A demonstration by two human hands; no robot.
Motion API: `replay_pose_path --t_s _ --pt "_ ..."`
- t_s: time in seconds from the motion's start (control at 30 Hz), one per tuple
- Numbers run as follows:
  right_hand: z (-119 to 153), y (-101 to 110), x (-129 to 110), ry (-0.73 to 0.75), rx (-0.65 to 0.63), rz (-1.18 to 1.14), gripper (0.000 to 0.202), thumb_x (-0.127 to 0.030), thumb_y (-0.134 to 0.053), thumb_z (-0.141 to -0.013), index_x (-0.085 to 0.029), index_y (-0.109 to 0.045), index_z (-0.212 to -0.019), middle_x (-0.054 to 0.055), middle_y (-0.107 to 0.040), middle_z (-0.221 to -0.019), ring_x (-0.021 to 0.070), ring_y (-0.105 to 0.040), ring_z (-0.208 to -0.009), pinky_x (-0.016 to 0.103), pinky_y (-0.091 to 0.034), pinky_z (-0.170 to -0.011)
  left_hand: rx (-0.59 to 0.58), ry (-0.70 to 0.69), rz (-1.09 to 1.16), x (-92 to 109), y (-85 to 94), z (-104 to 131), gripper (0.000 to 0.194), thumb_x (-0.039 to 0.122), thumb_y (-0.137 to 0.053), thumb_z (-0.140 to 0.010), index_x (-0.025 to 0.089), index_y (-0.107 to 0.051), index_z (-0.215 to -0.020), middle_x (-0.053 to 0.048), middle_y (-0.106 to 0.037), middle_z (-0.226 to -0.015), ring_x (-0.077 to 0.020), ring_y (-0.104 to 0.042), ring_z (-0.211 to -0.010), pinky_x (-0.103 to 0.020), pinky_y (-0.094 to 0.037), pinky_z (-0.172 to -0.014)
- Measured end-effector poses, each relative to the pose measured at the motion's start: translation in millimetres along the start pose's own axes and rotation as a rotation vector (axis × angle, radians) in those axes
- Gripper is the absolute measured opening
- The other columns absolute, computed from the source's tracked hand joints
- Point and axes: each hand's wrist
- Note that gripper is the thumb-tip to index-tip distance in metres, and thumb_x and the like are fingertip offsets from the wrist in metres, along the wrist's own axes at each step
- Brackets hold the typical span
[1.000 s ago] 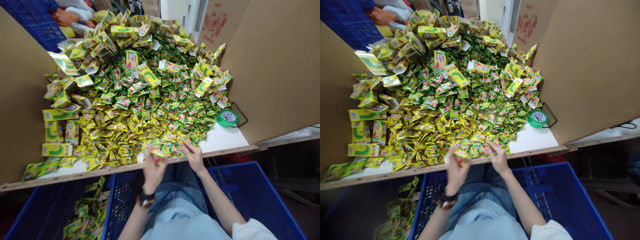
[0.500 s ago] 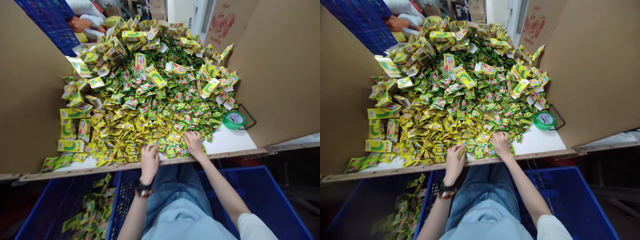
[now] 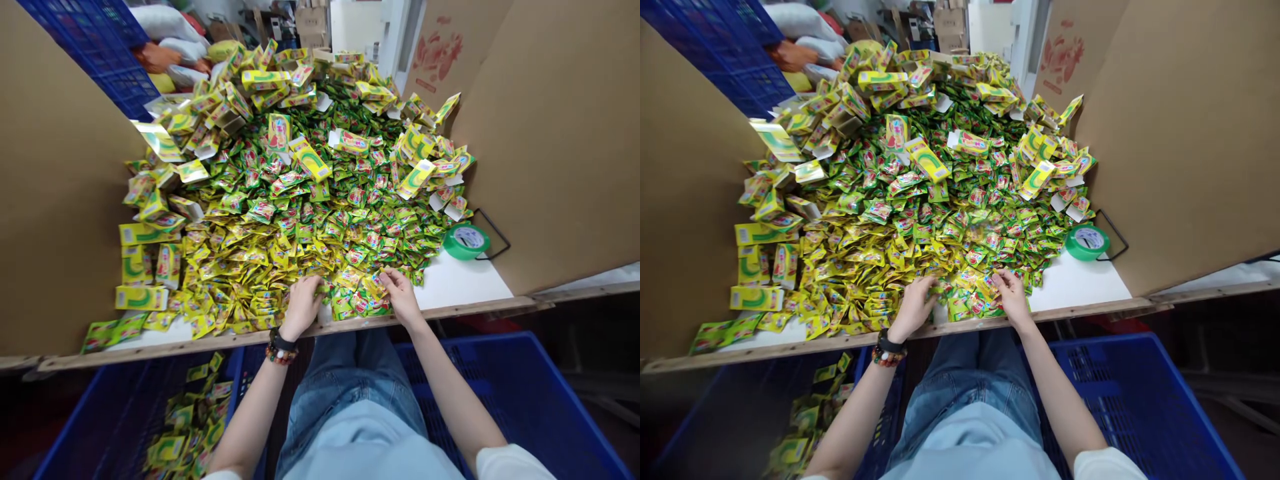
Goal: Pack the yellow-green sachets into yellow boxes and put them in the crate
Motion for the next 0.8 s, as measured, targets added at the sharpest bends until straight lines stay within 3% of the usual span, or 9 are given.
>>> replay_pose_path --t_s 0.1,0.2,0.27,0.33,0.47,0.57,0.63,0.73,0.8 --pt "13 -3 -15 -0.014 -0.186 0.038 0.032 -0.049 -0.072 -0.074 -0.023 -0.067 -0.093 0.0 -0.065 -0.084 0.0148 -0.059 -0.068 0.025 -0.051 -0.056 0.078 0.069 0.418 10 3.3 2 0.019 0.03 -0.062 -0.081 0.015 -0.065 -0.093 -0.006 -0.068 -0.091 -0.0198 -0.062 -0.084 -0.032 -0.048 -0.078" --pt "20 -12 -33 0.103 -0.413 0.163 0.027 -0.042 -0.071 -0.079 -0.024 -0.071 -0.099 0.003 -0.068 -0.098 0.0185 -0.063 -0.088 0.03 -0.053 -0.077 0.013 0.171 0.757 27 1.7 6 0.035 0.038 -0.075 -0.069 0.013 -0.068 -0.092 -0.004 -0.068 -0.08 -0.017 -0.062 -0.072 -0.027 -0.05 -0.067" --pt "19 -18 -40 0.2 -0.468 0.24 0.024 -0.038 -0.07 -0.08 -0.024 -0.074 -0.099 0.005 -0.066 -0.105 0.0206 -0.062 -0.099 0.033 -0.051 -0.086 -0.057 0.203 0.92 36 0.5 9 0.044 0.042 -0.078 -0.067 0.012 -0.069 -0.098 -0.003 -0.068 -0.077 -0.0156 -0.061 -0.068 -0.026 -0.051 -0.064" --pt "16 -23 -42 0.273 -0.447 0.304 0.019 -0.035 -0.069 -0.081 -0.023 -0.075 -0.095 0.006 -0.064 -0.106 0.0212 -0.061 -0.103 0.034 -0.049 -0.09 -0.069 0.21 0.999 41 0.3 11 0.046 0.048 -0.075 -0.07 0.013 -0.07 -0.1 -0.003 -0.068 -0.077 -0.0146 -0.06 -0.067 -0.026 -0.053 -0.063" --pt "15 -32 -35 0.285 -0.367 0.347 0.02 -0.033 -0.07 -0.08 -0.023 -0.072 -0.098 0.005 -0.066 -0.104 0.021 -0.062 -0.1 0.034 -0.049 -0.089 -0.083 0.229 1.055 46 -2.7 18 0.054 0.053 -0.073 -0.071 0.016 -0.067 -0.109 -0.004 -0.069 -0.084 -0.0157 -0.064 -0.07 -0.025 -0.055 -0.057" --pt "19 -35 -27 0.147 -0.342 0.22 0.038 -0.039 -0.071 -0.078 -0.024 -0.067 -0.113 0.006 -0.068 -0.109 0.021 -0.064 -0.097 0.032 -0.052 -0.081 -0.117 0.243 1.058 52 -13.2 26 0.057 0.057 -0.066 -0.077 0.018 -0.059 -0.117 -0.004 -0.068 -0.088 -0.0151 -0.065 -0.066 -0.025 -0.054 -0.053" --pt "22 -32 -21 0.031 -0.361 0.104 0.038 -0.044 -0.071 -0.078 -0.023 -0.069 -0.11 0.005 -0.072 -0.101 0.0206 -0.067 -0.088 0.031 -0.054 -0.075 -0.17 0.21 0.982 55 -19.6 26 0.052 0.059 -0.057 -0.083 0.02 -0.054 -0.118 -0.003 -0.066 -0.085 -0.0132 -0.063 -0.058 -0.025 -0.052 -0.051" --pt "26 -15 -11 -0.042 -0.242 0.001 0.032 -0.046 -0.075 -0.073 -0.021 -0.074 -0.092 0.003 -0.073 -0.084 0.0196 -0.067 -0.074 0.03 -0.055 -0.068 -0.219 0.072 0.697 54 -10.2 -1 0.036 0.052 -0.05 -0.09 0.02 -0.057 -0.106 0.001 -0.062 -0.067 -0.0132 -0.059 -0.05 -0.025 -0.049 -0.051" --pt "28 2 -5 -0.043 -0.089 -0.019 0.032 -0.046 -0.079 -0.068 -0.02 -0.074 -0.086 0.003 -0.072 -0.079 0.0186 -0.066 -0.068 0.03 -0.055 -0.063 -0.027 -0.013 0.437 49 15.0 -42 0.025 0.041 -0.049 -0.092 0.018 -0.06 -0.094 0.0 -0.06 -0.062 -0.0156 -0.06 -0.055 -0.028 -0.049 -0.059"
Point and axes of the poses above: each hand's wrist, its own z-axis away from the middle knuckle, its own y-axis out of the back of the hand, x = y × z
